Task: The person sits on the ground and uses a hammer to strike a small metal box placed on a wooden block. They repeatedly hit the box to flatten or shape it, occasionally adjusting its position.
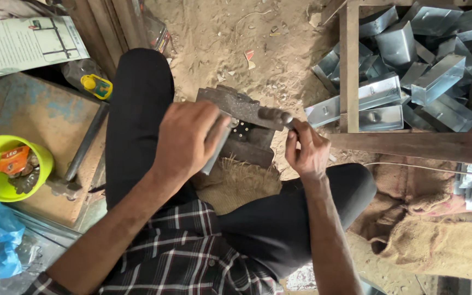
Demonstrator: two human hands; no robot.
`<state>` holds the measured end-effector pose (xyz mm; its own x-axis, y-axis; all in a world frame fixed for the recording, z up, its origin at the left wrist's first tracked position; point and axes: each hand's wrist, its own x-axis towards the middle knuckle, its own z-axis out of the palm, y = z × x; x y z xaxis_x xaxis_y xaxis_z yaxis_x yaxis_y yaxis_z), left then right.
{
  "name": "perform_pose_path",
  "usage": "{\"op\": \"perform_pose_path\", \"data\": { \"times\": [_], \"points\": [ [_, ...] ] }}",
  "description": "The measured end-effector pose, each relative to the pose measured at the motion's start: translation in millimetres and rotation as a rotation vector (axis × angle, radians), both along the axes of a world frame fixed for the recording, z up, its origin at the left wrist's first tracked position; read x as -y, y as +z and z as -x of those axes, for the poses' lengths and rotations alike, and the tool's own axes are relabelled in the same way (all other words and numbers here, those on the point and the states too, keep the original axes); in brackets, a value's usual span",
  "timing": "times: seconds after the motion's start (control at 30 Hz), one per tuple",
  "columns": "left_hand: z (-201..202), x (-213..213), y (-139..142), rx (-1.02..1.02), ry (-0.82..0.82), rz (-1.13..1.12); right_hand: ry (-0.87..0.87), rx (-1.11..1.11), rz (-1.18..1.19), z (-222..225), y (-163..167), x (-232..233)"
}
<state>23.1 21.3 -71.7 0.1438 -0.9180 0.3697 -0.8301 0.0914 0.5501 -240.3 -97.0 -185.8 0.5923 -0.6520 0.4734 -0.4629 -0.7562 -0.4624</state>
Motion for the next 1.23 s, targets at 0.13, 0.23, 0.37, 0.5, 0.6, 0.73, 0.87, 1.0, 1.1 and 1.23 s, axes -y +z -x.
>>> {"op": "perform_pose_path", "data": {
  "times": [0.13, 0.23, 0.37, 0.5, 0.6, 0.73, 0.87, 1.0, 1.1, 1.23],
  "points": [
    [0, -2, 4, 0.022, 0.127, 0.034, 0.108, -0.231, 0.087, -7, 0, -3],
    [6, 2, 6, -0.003, 0.162, -0.011, 0.304, -0.224, 0.136, -14, 0, -9],
    [21, 12, 5, 0.043, 0.163, 0.05, 0.295, -0.161, 0.08, -19, 5, -13],
    [23, 12, 7, 0.074, 0.195, 0.037, 0.336, -0.169, 0.013, -21, 1, -16],
    [22, 12, 5, 0.071, 0.191, 0.007, 0.378, -0.209, 0.037, -27, -11, -16],
    [21, 17, 5, 0.085, 0.184, 0.036, 0.374, -0.288, 0.171, -15, -14, -16],
    [26, 9, 7, 0.07, 0.205, 0.008, 0.374, -0.259, 0.051, -18, -19, -20],
    [20, 13, 8, 0.067, 0.198, 0.053, 0.321, -0.28, 0.029, -29, -21, -14],
    [20, 11, 6, 0.051, 0.21, 0.004, 0.326, -0.225, 0.054, -20, -21, -20],
    [22, 9, 6, 0.056, 0.203, 0.044, 0.285, -0.168, -0.036, -28, -26, -16]
  ]
}}
